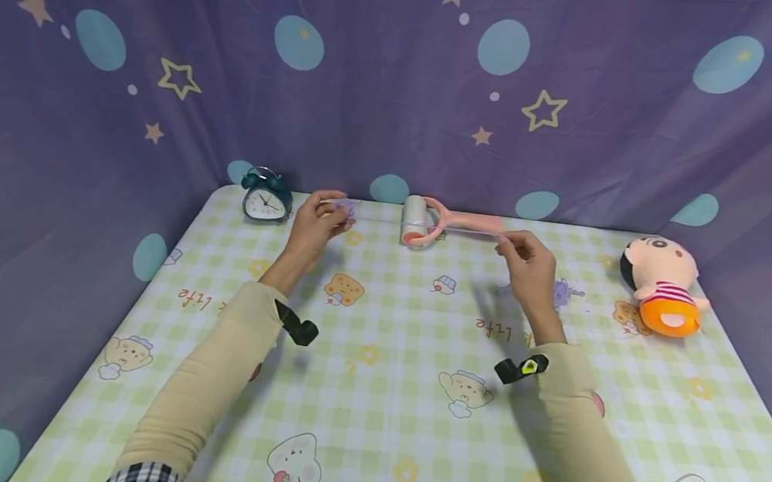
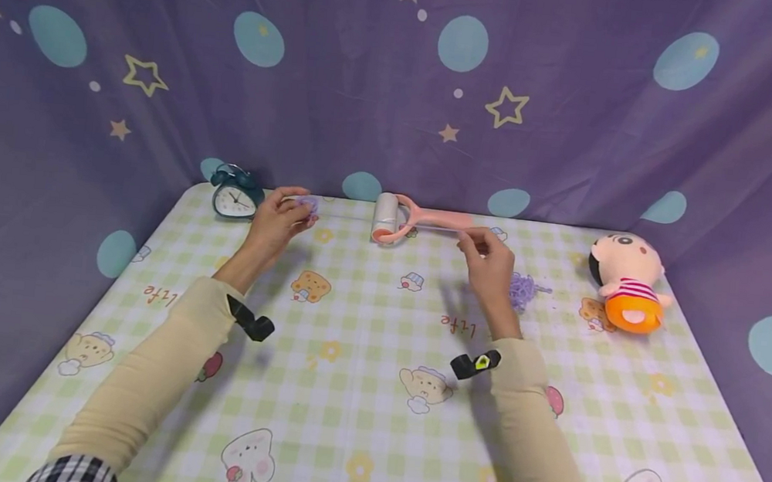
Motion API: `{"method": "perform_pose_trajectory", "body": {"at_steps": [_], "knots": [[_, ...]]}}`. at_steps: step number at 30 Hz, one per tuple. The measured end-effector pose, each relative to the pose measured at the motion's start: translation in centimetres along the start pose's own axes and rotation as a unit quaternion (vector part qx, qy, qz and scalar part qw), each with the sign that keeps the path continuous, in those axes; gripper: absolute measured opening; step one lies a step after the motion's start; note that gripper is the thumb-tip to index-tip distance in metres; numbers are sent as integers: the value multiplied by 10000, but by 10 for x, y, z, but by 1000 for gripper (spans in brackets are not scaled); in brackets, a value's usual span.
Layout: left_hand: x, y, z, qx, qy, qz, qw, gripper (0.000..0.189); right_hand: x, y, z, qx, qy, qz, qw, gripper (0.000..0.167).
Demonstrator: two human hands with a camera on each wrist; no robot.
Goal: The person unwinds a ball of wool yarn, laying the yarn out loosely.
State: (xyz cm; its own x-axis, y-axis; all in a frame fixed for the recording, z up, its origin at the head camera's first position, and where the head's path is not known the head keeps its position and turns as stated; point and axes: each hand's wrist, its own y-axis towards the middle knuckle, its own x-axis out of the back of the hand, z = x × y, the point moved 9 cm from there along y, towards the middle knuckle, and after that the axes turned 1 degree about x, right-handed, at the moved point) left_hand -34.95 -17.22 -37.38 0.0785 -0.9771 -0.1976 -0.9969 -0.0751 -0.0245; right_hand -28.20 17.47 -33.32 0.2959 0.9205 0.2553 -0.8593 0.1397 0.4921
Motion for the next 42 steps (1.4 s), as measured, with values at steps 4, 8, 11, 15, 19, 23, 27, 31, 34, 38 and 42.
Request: {"method": "perform_pose_trajectory", "body": {"at_steps": [4, 8, 11, 15, 19, 23, 27, 31, 34, 38, 42], "knots": [[0, 0, -1, -27, -66, -21, 10000, 33, 7, 1, -4, -112, 15, -78, 9999, 16], [0, 0, -1, -36, -192, -28, 9998, 19, 12, 0, -6, -176, -79, -84, 9998, 17], [0, 0, -1, -21, -248, -78, 9997, 9, 16, -1, -8, -280, -194, -96, 9994, 18], [1, -1, 0, 3, -258, -157, 9995, 12, 23, -1, -9, -360, -288, -135, 9988, 18], [3, -1, 1, 5, -134, -209, 9997, 11, 30, -1, -10, -332, -283, -228, 9988, 18], [2, -1, 2, 22, 155, -45, 9999, 20, 36, 1, -11, -332, -215, -315, 9987, 18], [-3, -1, 4, 29, 592, 311, 9978, 31, 41, 2, -13, -389, -198, -382, 9983, 19], [-8, -3, 6, -11, 951, 602, 9936, 28, 45, 3, -11, -355, -197, -516, 9978, 20], [-10, -3, 6, -40, 998, 670, 9927, 25, 48, 4, -10, -313, -193, -596, 9975, 19], [-9, -2, 6, -8, 922, 574, 9941, 25, 53, 5, -10, -328, -134, -706, 9969, 20], [-7, -2, 5, 9, 960, 465, 9943, 25, 60, 6, -10, -340, -90, -819, 9960, 21]]}}
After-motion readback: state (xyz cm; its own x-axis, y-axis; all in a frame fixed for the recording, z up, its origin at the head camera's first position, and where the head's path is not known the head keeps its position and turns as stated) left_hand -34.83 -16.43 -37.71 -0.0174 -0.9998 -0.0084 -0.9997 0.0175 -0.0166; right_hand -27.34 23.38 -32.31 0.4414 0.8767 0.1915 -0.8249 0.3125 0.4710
